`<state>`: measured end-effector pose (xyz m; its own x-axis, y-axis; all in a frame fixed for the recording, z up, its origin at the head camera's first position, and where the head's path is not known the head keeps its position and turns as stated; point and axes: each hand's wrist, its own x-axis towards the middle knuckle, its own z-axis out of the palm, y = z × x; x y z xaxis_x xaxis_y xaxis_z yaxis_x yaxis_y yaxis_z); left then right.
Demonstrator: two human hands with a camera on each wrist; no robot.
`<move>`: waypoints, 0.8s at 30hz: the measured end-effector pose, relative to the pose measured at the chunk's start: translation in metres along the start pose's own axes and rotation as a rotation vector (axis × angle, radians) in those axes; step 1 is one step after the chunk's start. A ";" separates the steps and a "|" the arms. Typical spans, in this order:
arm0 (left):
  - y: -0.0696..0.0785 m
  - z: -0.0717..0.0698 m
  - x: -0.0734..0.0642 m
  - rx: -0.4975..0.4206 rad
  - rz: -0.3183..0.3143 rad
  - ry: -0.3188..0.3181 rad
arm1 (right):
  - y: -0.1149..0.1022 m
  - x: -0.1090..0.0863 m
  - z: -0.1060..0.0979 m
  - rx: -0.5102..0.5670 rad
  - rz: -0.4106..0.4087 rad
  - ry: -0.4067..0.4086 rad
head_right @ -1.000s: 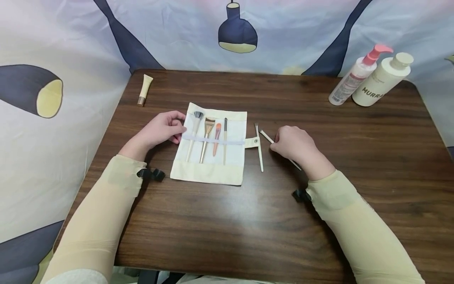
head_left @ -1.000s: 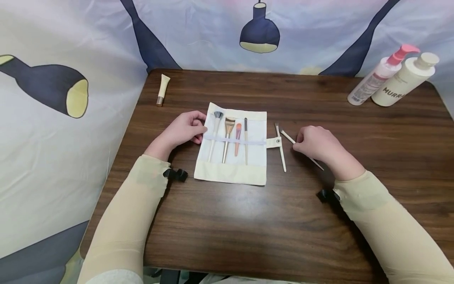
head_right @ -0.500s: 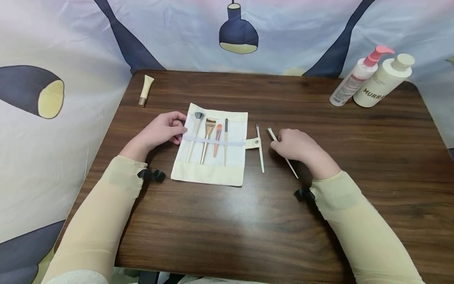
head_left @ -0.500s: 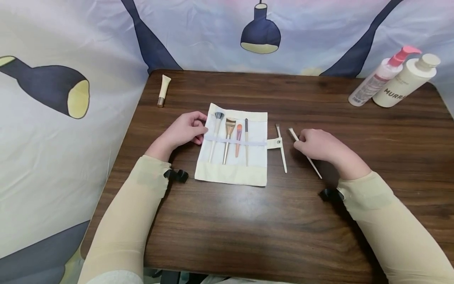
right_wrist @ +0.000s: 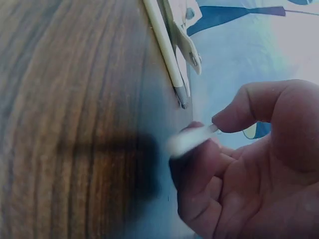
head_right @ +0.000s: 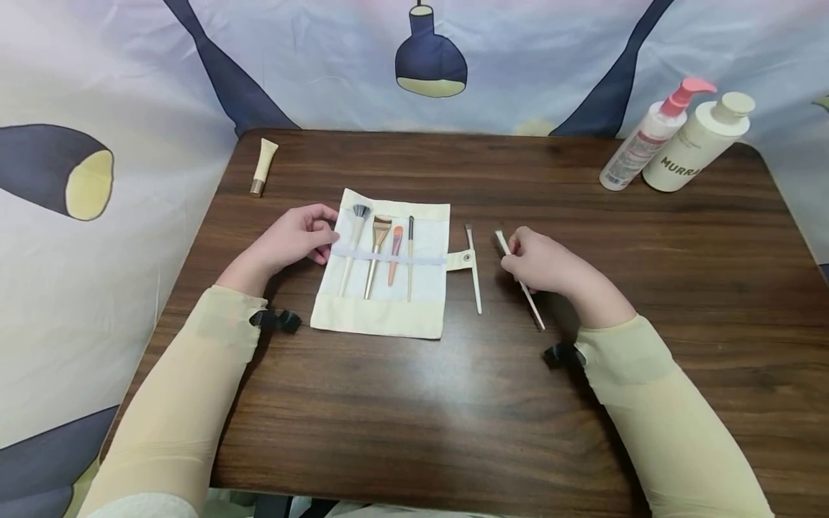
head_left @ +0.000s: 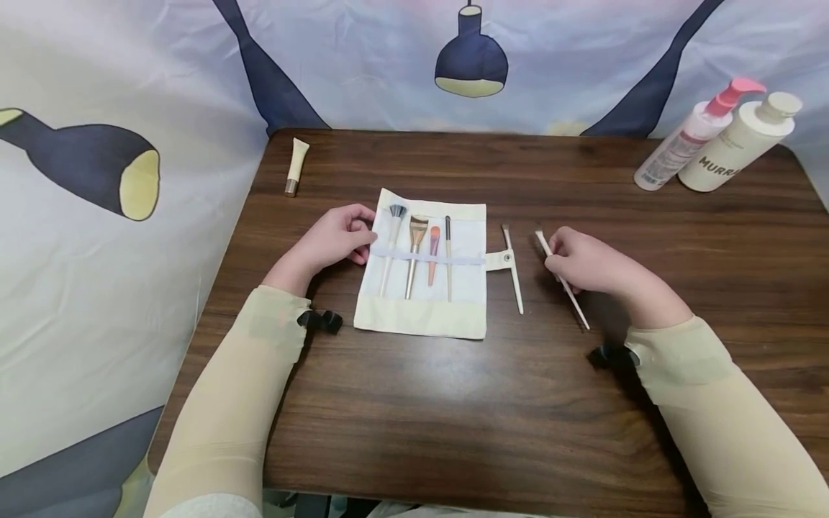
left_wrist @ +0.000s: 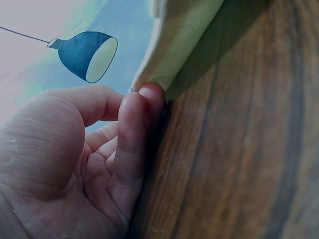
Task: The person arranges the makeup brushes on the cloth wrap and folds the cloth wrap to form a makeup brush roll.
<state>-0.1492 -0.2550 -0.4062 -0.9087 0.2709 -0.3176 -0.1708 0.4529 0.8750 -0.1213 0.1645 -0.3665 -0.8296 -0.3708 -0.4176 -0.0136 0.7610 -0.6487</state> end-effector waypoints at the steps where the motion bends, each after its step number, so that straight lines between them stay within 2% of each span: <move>1: -0.001 0.000 0.000 0.000 -0.003 0.000 | 0.001 0.000 0.000 0.033 -0.002 0.007; 13: 0.000 0.000 -0.001 0.007 -0.003 0.003 | 0.004 0.005 0.000 0.368 0.004 0.105; 17: 0.001 -0.001 -0.001 0.010 0.001 0.010 | 0.003 0.007 0.000 0.399 -0.014 0.097; 20: 0.001 0.000 -0.002 -0.004 -0.008 -0.010 | 0.003 0.008 0.000 0.393 -0.015 0.075; 24: 0.003 0.000 -0.003 -0.024 0.010 -0.019 | 0.001 0.010 0.001 0.403 -0.024 0.095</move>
<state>-0.1473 -0.2543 -0.4029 -0.9032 0.2910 -0.3155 -0.1710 0.4301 0.8864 -0.1293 0.1612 -0.3717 -0.8796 -0.3211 -0.3510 0.1704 0.4760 -0.8628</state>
